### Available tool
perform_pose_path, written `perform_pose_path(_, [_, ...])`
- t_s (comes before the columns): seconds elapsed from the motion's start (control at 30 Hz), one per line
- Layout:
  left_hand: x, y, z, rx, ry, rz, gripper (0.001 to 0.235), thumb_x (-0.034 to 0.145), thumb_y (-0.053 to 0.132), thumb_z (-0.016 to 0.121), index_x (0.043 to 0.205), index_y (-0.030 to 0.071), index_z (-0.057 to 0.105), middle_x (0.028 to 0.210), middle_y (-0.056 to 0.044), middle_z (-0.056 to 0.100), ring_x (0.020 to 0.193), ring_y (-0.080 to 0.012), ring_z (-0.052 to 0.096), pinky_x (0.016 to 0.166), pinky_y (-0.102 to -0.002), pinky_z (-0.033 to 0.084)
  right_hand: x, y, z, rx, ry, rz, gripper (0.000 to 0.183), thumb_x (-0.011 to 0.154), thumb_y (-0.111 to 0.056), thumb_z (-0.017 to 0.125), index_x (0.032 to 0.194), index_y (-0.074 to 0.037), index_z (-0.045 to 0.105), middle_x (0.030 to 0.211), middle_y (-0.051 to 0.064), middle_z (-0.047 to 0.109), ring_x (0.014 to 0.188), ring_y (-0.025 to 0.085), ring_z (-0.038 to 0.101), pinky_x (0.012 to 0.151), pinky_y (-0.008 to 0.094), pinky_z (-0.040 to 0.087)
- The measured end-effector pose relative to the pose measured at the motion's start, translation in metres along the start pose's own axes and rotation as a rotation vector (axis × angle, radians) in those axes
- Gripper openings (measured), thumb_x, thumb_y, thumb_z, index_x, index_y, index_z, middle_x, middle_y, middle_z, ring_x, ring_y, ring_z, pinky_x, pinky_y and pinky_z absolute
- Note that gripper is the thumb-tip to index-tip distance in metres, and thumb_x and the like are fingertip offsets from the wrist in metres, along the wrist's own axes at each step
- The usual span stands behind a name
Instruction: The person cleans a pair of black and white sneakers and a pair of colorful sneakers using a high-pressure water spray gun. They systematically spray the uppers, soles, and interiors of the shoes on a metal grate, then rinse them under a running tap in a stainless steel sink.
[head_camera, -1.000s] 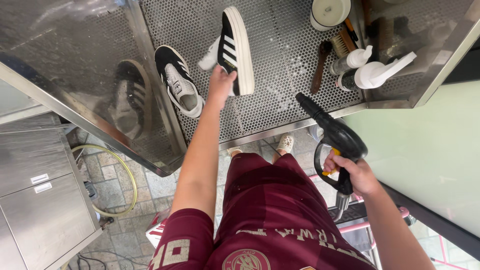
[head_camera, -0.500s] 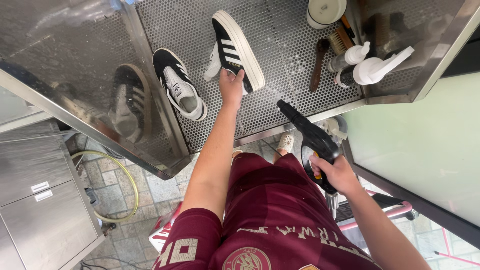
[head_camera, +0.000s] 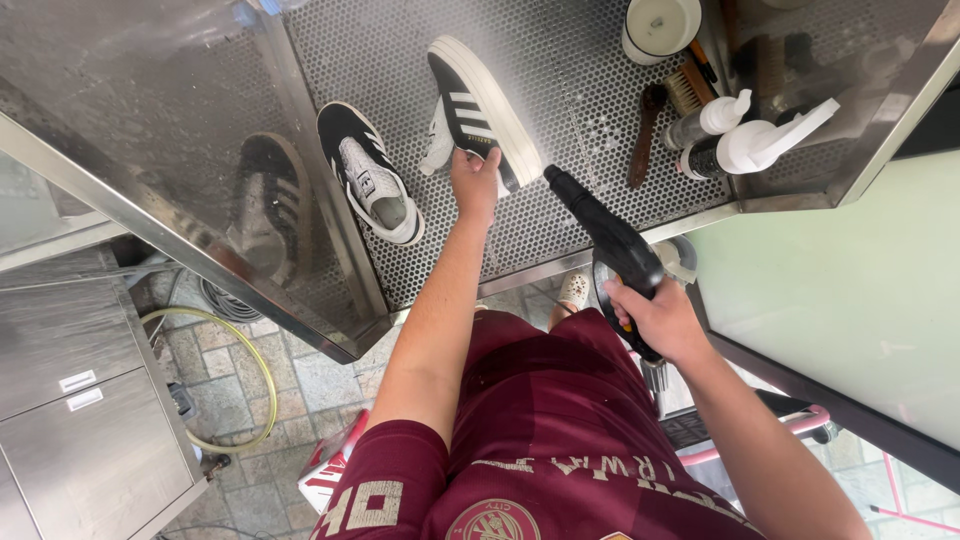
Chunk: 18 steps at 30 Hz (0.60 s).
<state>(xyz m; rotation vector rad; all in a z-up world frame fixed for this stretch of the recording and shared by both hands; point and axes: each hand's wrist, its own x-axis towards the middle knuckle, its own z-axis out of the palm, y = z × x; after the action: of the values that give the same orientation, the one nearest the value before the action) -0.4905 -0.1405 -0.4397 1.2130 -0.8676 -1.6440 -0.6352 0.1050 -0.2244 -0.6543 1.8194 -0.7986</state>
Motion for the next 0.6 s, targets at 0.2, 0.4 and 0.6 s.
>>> perform_pose_path(0.2, [0.001,0.002,-0.001,0.067,0.016,-0.003,0.035,0.095,0.001,0.067,0.129,0.001,0.056,0.112,-0.009,0.072,0.103,-0.0172,0.067,0.093,-0.033,0.052,0.013,-0.028,0.013,-0.003,0.01,-0.008,0.027,0.092,-0.023,0.07,0.077,-0.002,0.063,0.062,0.001,0.061,0.056,0.009,0.057,0.055,0.027,0.047])
perform_pose_path(0.4, [0.0,0.004,-0.001,0.032,0.005,-0.004,0.039,0.094,0.002,0.066,0.132,0.003,0.055,0.117,-0.01,0.072,0.109,-0.0187,0.066,0.096,-0.034,0.051,0.025,-0.04,0.022,0.038,-0.006,-0.076,0.028,0.093,-0.024,0.07,0.078,-0.002,0.062,0.063,0.0,0.059,0.055,0.009,0.054,0.053,0.027,0.045])
perform_pose_path(0.6, [-0.001,0.005,-0.001,0.03,-0.003,0.002,0.041,0.094,0.002,0.067,0.133,0.003,0.055,0.118,-0.012,0.071,0.111,-0.0198,0.066,0.099,-0.036,0.05,0.031,-0.048,0.026,0.096,0.022,-0.002,0.026,0.092,-0.024,0.07,0.081,-0.002,0.064,0.063,0.001,0.06,0.055,0.008,0.056,0.053,0.027,0.047])
